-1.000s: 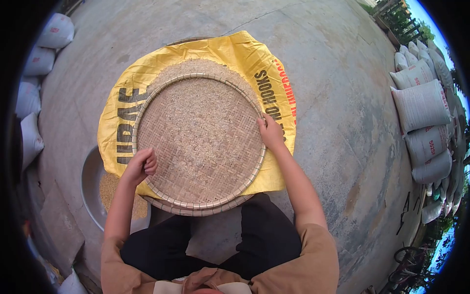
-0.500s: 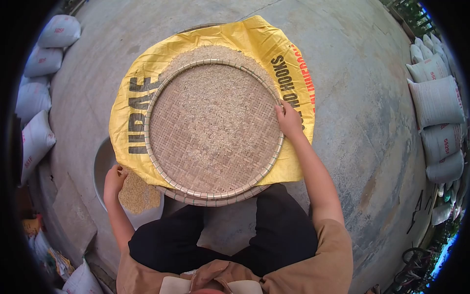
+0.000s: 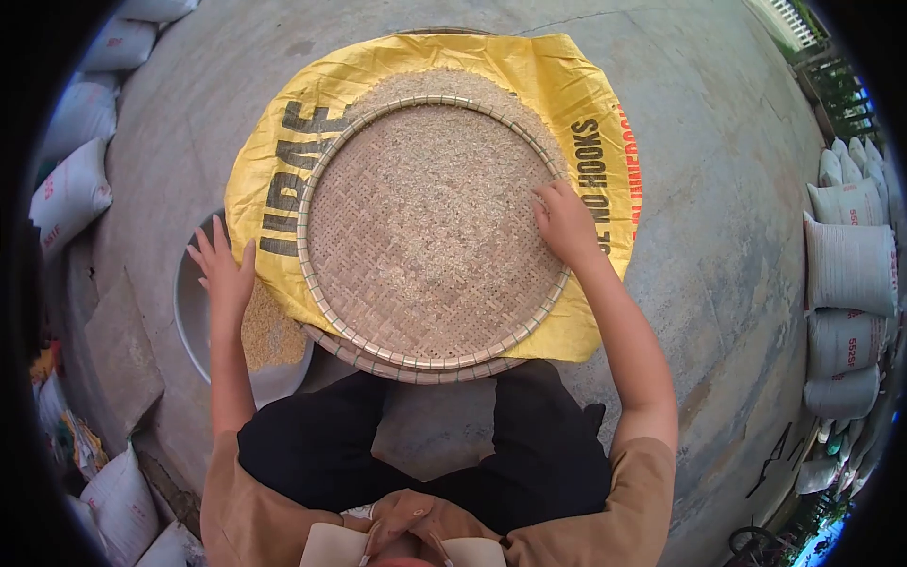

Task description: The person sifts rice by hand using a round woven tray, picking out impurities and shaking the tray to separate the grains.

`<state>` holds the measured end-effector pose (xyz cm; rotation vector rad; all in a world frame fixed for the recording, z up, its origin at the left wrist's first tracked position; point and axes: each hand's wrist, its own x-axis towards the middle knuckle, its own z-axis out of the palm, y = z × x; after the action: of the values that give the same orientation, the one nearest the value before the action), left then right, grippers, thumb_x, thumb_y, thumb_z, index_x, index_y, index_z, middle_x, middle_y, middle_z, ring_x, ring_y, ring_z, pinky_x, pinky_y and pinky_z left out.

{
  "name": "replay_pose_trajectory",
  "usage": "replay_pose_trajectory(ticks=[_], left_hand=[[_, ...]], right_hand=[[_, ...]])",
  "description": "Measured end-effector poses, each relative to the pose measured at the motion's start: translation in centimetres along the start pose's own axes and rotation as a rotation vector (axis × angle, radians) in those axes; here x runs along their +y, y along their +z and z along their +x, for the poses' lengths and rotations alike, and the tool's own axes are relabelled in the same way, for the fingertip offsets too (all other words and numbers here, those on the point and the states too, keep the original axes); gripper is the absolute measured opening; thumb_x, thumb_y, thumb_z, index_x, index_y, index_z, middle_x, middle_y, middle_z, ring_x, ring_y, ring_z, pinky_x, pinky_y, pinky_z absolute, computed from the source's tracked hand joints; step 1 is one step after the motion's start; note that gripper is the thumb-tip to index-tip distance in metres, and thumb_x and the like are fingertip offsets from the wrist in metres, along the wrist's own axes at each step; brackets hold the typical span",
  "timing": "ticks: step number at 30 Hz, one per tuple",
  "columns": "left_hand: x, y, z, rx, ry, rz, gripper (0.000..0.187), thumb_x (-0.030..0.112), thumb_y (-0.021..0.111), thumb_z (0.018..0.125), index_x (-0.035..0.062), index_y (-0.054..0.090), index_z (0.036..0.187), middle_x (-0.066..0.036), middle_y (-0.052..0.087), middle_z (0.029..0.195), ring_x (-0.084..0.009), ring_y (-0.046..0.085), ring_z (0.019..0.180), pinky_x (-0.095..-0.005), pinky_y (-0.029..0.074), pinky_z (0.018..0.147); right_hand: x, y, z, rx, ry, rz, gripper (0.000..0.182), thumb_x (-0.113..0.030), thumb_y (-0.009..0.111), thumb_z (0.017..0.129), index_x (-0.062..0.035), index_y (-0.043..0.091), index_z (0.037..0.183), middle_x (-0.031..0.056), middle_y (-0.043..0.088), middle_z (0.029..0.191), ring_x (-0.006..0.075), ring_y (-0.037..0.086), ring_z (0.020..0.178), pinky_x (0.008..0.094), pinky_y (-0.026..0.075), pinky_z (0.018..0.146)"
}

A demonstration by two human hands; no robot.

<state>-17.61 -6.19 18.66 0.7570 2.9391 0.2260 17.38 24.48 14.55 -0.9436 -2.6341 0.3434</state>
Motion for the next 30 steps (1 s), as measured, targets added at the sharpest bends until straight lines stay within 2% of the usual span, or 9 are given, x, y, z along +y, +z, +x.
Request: replay_pose_trajectory(ticks=[1,3,4,7,13,17,23,25,30], left_hand=[[-0.4,1.1,0.3,0.000,-0.022,-0.003,0.078,0.042,0.060,0.084,0.0113,0.022,0.144,-0.024,0.001,0.150,-0.0494,-0.002,0.136,-0.0653,0.021,0.101],[-1.4,5.0,0.7,-0.126,0.117,-0.215,0.084,0.050,0.062,0.080,0.0121,0.023,0.144,-0.027,0.000,0.149,-0.0492,-0.003,0.136,-0.0629,0.022,0.102],[-1.1,5.8,0.3,-0.123,0.104,-0.217,0.084,0.050,0.062,0.080,0.0121,0.023,0.144,-0.027,0.000,0.149,-0.0492,-0.003,0.136,-0.0629,0.022,0.102],[0.3,7.9,-1.0,-0.129,0.135,-0.105,0.087,0.056,0.061,0.077,0.0127,0.025,0.144,-0.027,-0.003,0.149,-0.0481,-0.004,0.136,-0.0623,0.023,0.102],[0.3,9.6,-0.7,-0.072,0.130,-0.013,0.083,0.061,0.056,0.078,0.0120,0.033,0.141,-0.028,-0.001,0.148,-0.0490,-0.002,0.136,-0.0586,0.028,0.102],[0.2,10.0,-0.9,0.032,0.177,0.007,0.080,0.062,0.054,0.079,0.0109,0.039,0.138,-0.030,0.003,0.147,-0.0507,0.002,0.135,-0.0549,0.031,0.102],[0.8,9.0,-1.1,-0.034,0.139,0.012,0.079,0.062,0.054,0.079,0.0112,0.038,0.138,-0.029,0.003,0.147,-0.0510,0.004,0.135,-0.0550,0.032,0.101],[0.5,9.4,-1.1,-0.015,0.147,0.023,0.079,0.062,0.054,0.079,0.0113,0.039,0.138,-0.029,0.003,0.147,-0.0507,0.004,0.135,-0.0551,0.033,0.101],[0.5,9.6,-1.1,0.019,0.160,0.045,0.078,0.063,0.053,0.079,0.0119,0.039,0.138,-0.029,0.004,0.147,-0.0503,0.005,0.135,-0.0553,0.035,0.098]], right_hand=[[-0.6,0.3,0.6,-0.099,0.195,0.143,0.021,-0.012,0.062,0.080,-0.0044,0.062,0.099,0.0130,0.059,0.097,0.0278,0.058,0.082,0.0359,0.047,0.073],[-0.1,2.0,1.6,-0.087,0.210,0.165,0.017,-0.013,0.063,0.079,-0.0038,0.062,0.094,0.0130,0.060,0.092,0.0267,0.059,0.079,0.0351,0.047,0.071],[0.2,2.7,2.1,-0.062,0.245,0.188,0.014,-0.013,0.064,0.079,-0.0031,0.063,0.089,0.0130,0.060,0.087,0.0256,0.059,0.076,0.0343,0.047,0.069],[1.1,3.9,2.7,-0.160,0.369,0.251,0.015,-0.016,0.065,0.078,-0.0020,0.064,0.084,0.0112,0.060,0.077,0.0233,0.059,0.072,0.0346,0.047,0.067],[-0.5,3.6,3.0,-0.225,0.482,0.137,0.023,-0.025,0.066,0.079,-0.0026,0.063,0.082,0.0094,0.061,0.075,0.0232,0.059,0.070,0.0354,0.046,0.065],[-0.3,4.3,2.9,-0.201,0.465,0.075,0.024,-0.027,0.065,0.080,-0.0031,0.063,0.082,0.0100,0.061,0.076,0.0251,0.059,0.071,0.0355,0.046,0.065],[1.1,3.6,4.2,-0.228,0.355,0.175,0.019,-0.019,0.067,0.079,-0.0007,0.061,0.082,0.0136,0.062,0.079,0.0273,0.060,0.074,0.0382,0.046,0.067],[-1.1,0.1,6.9,-0.173,0.010,-0.018,0.016,-0.014,0.066,0.079,0.0004,0.060,0.082,0.0150,0.062,0.077,0.0270,0.061,0.073,0.0368,0.047,0.068],[-4.8,0.1,9.1,-0.394,0.120,0.216,0.015,-0.012,0.067,0.079,-0.0003,0.061,0.086,0.0132,0.063,0.075,0.0247,0.062,0.069,0.0331,0.048,0.064]])
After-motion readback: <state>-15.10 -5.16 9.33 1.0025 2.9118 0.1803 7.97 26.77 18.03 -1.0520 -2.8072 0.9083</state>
